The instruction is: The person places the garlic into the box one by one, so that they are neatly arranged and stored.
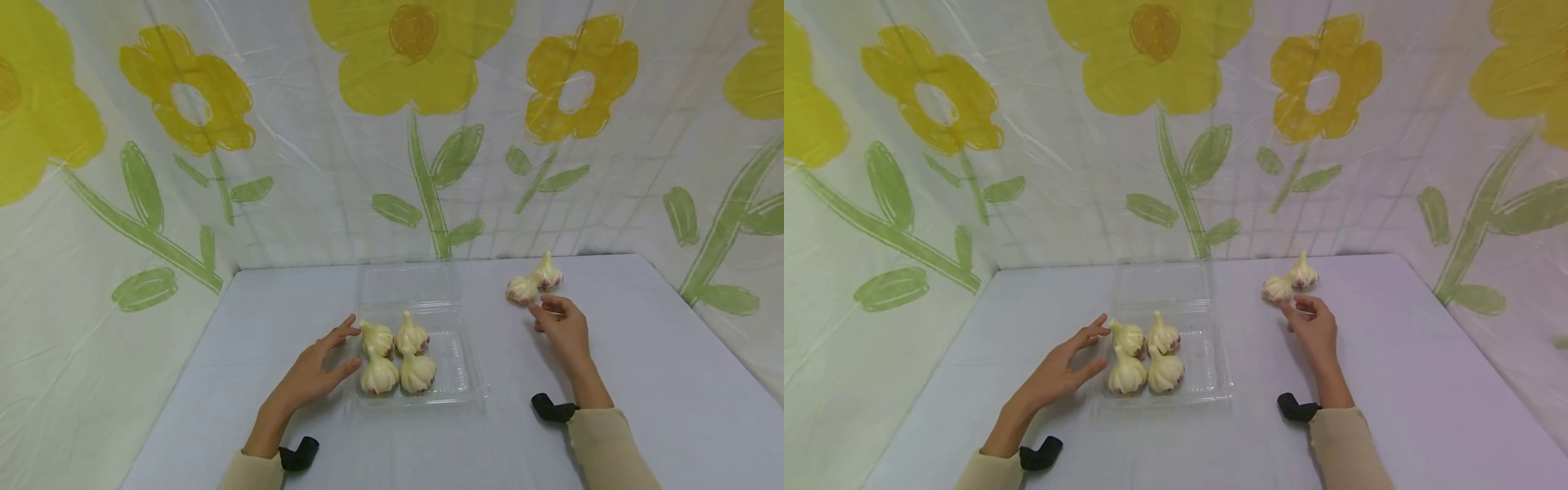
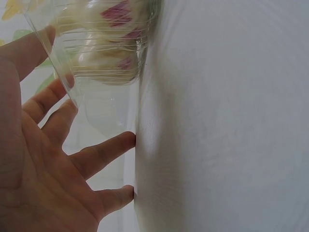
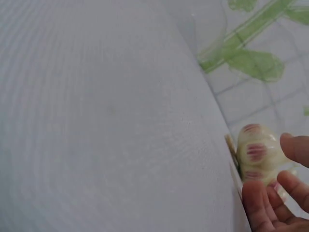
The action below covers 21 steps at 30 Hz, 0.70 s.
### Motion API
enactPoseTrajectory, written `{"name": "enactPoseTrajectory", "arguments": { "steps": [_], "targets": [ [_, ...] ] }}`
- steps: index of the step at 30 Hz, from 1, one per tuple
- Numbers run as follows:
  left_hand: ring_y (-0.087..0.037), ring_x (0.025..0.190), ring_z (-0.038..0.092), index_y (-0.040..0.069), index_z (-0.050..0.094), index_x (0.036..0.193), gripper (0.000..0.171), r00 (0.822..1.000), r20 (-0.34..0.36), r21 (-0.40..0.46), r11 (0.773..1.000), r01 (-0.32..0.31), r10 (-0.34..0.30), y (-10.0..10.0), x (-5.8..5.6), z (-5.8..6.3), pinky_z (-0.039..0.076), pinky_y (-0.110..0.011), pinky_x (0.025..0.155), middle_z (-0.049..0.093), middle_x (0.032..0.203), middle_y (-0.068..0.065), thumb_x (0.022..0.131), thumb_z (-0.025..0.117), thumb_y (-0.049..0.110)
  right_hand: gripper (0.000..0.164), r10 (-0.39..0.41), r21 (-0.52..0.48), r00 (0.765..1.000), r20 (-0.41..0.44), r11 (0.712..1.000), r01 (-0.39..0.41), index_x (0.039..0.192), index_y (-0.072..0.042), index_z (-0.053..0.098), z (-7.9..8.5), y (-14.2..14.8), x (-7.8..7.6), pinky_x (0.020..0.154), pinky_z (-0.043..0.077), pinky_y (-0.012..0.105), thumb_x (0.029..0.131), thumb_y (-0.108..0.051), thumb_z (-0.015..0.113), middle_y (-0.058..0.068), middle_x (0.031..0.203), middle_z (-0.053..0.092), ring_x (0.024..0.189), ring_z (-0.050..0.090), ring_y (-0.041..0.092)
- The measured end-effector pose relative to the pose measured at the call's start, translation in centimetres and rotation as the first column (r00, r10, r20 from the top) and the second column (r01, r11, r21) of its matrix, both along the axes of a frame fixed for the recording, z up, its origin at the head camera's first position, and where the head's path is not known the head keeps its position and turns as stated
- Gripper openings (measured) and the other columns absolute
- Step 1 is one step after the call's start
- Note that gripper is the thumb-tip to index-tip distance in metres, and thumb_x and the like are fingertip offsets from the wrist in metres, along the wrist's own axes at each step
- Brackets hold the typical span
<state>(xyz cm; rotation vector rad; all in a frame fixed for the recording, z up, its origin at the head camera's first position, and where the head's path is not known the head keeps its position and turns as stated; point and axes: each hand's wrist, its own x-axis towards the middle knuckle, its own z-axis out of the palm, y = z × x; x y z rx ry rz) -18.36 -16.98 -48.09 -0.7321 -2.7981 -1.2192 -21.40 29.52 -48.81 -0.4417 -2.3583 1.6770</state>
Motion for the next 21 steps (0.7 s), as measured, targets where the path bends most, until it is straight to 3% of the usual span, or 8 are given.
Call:
{"name": "enactPoseTrajectory", "arguments": {
  "steps": [10,16,21],
  "targets": [
    [-0.036,0.135,0.058,0.027,0.053,0.144,0.050,1.000,0.004,0.007,1.000,0.001,-0.001,0.0,0.0,0.0,0.023,-0.076,0.115,0.031,0.167,0.011,0.098,0.067,0.040,0.070,0.068,0.045,0.995,0.076,0.996,-0.072,0.153,-0.009,0.043,0.0,1.0,-0.5,0.067,0.055,0.020,0.097,-0.045,0.067,0.018,0.143,0.046,0.074,0.063,0.004],
    [-0.036,0.135,0.057,0.029,0.053,0.144,0.050,1.000,0.009,0.000,1.000,-0.005,0.005,0.0,-0.1,0.0,0.024,-0.076,0.116,0.030,0.167,0.011,0.098,0.067,0.041,0.077,0.111,0.134,0.990,0.089,0.983,-0.123,0.158,-0.013,0.038,-0.1,1.3,-1.5,0.061,0.052,0.021,0.096,-0.048,0.068,0.023,0.150,0.043,0.074,0.060,0.001],
    [-0.036,0.135,0.057,0.027,0.053,0.144,0.050,1.000,0.006,-0.003,1.000,-0.002,0.002,0.0,-0.1,-0.1,0.024,-0.075,0.116,0.030,0.167,0.012,0.099,0.066,0.041,0.082,0.138,0.213,0.987,0.085,0.965,-0.153,0.159,-0.007,0.033,-0.2,1.6,-2.4,0.062,0.050,0.020,0.096,-0.048,0.067,0.027,0.150,0.044,0.071,0.058,0.003]
  ]
}}
